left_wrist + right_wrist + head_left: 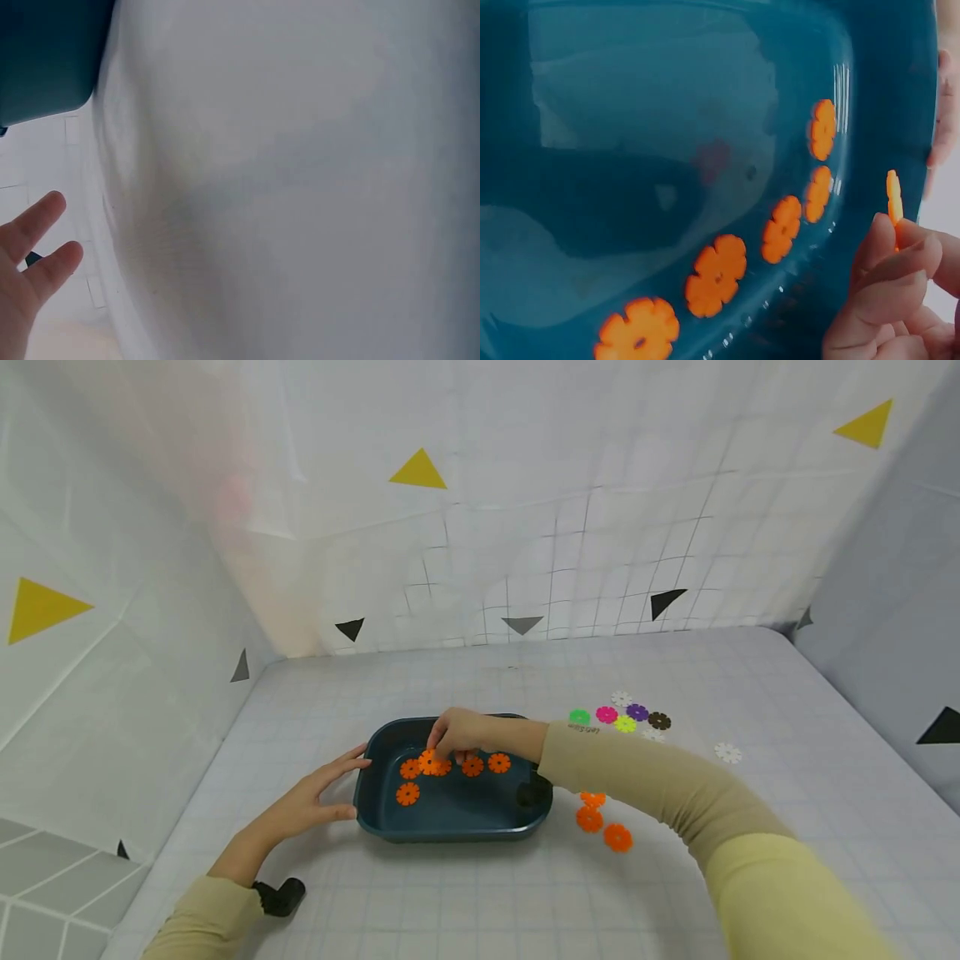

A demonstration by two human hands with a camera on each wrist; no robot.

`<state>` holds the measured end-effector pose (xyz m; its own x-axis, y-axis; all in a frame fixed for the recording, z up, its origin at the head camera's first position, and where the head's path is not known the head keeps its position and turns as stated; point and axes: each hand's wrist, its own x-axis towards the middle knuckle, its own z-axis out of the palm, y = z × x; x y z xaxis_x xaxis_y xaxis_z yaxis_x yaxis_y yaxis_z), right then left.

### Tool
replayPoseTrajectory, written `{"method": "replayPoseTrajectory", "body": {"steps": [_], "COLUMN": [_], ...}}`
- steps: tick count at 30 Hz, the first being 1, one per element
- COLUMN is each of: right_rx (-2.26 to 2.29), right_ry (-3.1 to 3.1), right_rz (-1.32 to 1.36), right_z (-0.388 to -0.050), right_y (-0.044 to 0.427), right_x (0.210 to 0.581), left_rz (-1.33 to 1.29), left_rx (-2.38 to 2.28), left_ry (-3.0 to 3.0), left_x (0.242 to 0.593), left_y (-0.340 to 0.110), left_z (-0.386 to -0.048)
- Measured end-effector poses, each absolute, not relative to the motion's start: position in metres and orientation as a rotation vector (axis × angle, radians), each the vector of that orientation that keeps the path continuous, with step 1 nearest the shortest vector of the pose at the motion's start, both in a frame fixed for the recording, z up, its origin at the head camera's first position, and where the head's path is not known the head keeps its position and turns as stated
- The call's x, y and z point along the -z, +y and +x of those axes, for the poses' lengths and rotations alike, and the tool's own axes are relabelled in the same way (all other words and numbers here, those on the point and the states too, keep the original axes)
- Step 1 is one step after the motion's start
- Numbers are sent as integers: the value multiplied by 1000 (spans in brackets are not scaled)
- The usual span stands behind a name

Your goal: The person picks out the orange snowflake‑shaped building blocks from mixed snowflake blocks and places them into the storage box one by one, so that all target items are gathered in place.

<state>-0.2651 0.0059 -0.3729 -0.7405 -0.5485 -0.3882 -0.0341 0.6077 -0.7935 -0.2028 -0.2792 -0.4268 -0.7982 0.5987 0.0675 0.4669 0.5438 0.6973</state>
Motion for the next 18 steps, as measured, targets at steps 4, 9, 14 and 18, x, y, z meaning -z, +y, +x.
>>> {"method": "replayPoseTrajectory", "body": {"steps": [4, 9, 14, 18], "right_rx": [1050, 945, 854, 800], "right_ry": [2222, 2276, 2339, 2392], "right_rz": [-454, -464, -583, -656], "right_z": [-264, -260, -255, -252], "right_y": [2, -3, -6, -9], "right_x": [381, 388, 391, 395], "left_rz": [914, 923, 925, 919], "left_rx": [-1090, -1086, -1087, -1089], "left_ry": [2601, 2601, 2600, 2601], "left_x": [426, 427, 428, 428], "left_y": [-279, -280, -280, -280], "left_z": [-202, -203, -204, -204]}}
